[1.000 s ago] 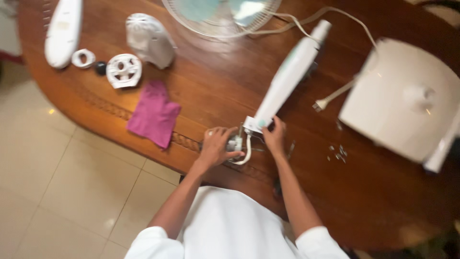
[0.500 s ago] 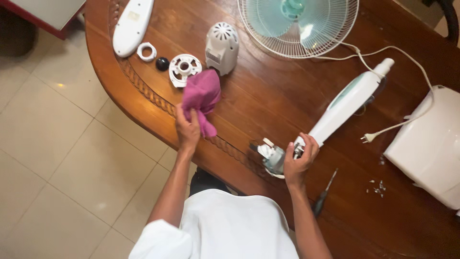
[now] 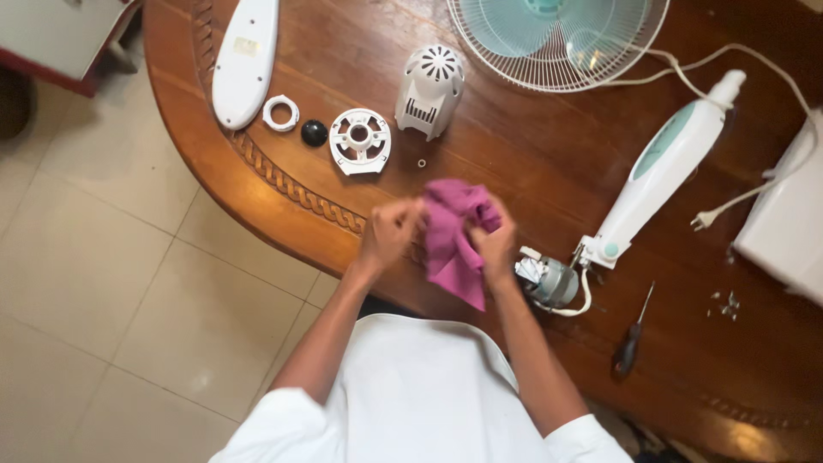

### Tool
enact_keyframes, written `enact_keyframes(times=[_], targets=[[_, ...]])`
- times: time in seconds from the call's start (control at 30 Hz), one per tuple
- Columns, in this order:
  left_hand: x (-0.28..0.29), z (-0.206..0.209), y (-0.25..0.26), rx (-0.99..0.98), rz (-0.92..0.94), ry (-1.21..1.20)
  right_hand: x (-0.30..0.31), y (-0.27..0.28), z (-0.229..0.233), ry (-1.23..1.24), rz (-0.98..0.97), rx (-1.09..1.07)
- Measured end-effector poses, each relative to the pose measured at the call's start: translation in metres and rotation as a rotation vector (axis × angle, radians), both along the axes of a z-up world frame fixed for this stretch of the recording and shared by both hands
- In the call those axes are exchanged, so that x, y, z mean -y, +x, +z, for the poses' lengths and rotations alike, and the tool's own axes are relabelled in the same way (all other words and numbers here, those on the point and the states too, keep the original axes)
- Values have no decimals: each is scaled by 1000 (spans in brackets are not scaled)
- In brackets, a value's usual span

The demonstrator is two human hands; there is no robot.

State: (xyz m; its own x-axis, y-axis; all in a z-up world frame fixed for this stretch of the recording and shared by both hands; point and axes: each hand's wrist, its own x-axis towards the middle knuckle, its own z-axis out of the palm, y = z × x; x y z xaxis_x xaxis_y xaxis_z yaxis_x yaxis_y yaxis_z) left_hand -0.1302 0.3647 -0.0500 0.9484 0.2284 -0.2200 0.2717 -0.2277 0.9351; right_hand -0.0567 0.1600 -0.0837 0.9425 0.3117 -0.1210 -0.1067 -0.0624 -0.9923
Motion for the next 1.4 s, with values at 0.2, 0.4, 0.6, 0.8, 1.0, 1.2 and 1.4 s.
enact_keyframes(times=[0.2, 0.4, 0.6, 0.8, 1.0, 1.2, 1.4], targets=[[-31, -77, 72, 330, -78, 590, -3, 48, 58, -957, -52, 733], [-46, -156, 91, 245, -244, 844, -41, 50, -22, -785, 336, 698], [-64, -65, 64, 38, -195, 386, -50, 43, -88, -786, 361, 685], [-55, -37, 38, -40, -164, 70, -53, 37, -102, -739, 216, 594], [-33, -67, 23, -112, -174, -103, -55, 29, -110, -781, 92, 394], [-19, -87, 11, -184, -100, -204, -50, 29, -92, -772, 108, 504], [3, -86, 12, -93, -52, -289, -20, 11, -61, -522, 49, 303]])
